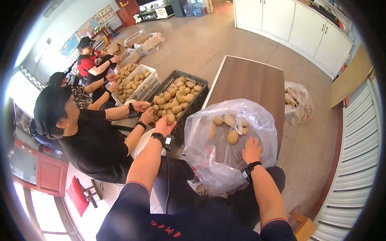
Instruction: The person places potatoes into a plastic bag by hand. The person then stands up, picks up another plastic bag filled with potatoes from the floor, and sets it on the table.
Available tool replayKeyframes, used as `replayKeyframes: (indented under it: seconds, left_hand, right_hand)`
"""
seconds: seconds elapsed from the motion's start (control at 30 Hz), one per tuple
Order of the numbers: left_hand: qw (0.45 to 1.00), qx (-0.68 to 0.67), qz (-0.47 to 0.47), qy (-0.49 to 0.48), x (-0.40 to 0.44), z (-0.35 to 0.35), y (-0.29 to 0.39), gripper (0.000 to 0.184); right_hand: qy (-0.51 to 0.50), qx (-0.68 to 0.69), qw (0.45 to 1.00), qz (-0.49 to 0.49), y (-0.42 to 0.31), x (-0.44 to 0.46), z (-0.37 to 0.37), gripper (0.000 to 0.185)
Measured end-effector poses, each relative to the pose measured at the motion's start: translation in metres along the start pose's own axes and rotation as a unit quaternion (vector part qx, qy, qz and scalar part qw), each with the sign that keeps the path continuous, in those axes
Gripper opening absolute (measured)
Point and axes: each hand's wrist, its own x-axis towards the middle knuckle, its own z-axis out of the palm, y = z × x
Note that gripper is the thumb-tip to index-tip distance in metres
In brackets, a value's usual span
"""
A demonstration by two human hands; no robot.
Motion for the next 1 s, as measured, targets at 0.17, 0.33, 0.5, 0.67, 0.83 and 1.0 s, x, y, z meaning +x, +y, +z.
replayKeyframes:
  seconds: [0.17,0.33,0.5,0.67,0.83,1.0]
  left_hand:
    - [0.992,-0.072,-0.052,0.085,-0.001,0.008,0.009,0.024]
    - [0.999,0.001,0.0,0.052,0.012,-0.015,0.0,0.026]
    - [0.986,-0.103,-0.058,0.117,0.004,0.009,0.015,0.048]
    - [0.988,-0.13,-0.068,0.04,-0.03,0.045,0.036,0.045]
    - [0.991,-0.094,-0.09,-0.02,-0.05,0.066,0.042,0.041]
    - [0.989,-0.029,-0.114,-0.094,-0.063,0.079,0.037,0.038]
  right_hand:
    - [0.011,0.01,1.0,-0.015,0.0,0.002,0.005,0.066]
    - [-0.015,0.023,1.0,0.005,-0.009,-0.001,-0.003,0.064]
    - [0.011,0.053,0.998,-0.022,-0.004,-0.002,0.004,0.063]
    - [0.006,0.175,0.984,0.043,-0.009,0.003,0.007,0.06]
    - [-0.046,0.401,0.908,0.114,-0.013,0.007,0.002,0.057]
    - [-0.274,0.741,0.583,0.191,-0.011,0.006,-0.017,0.047]
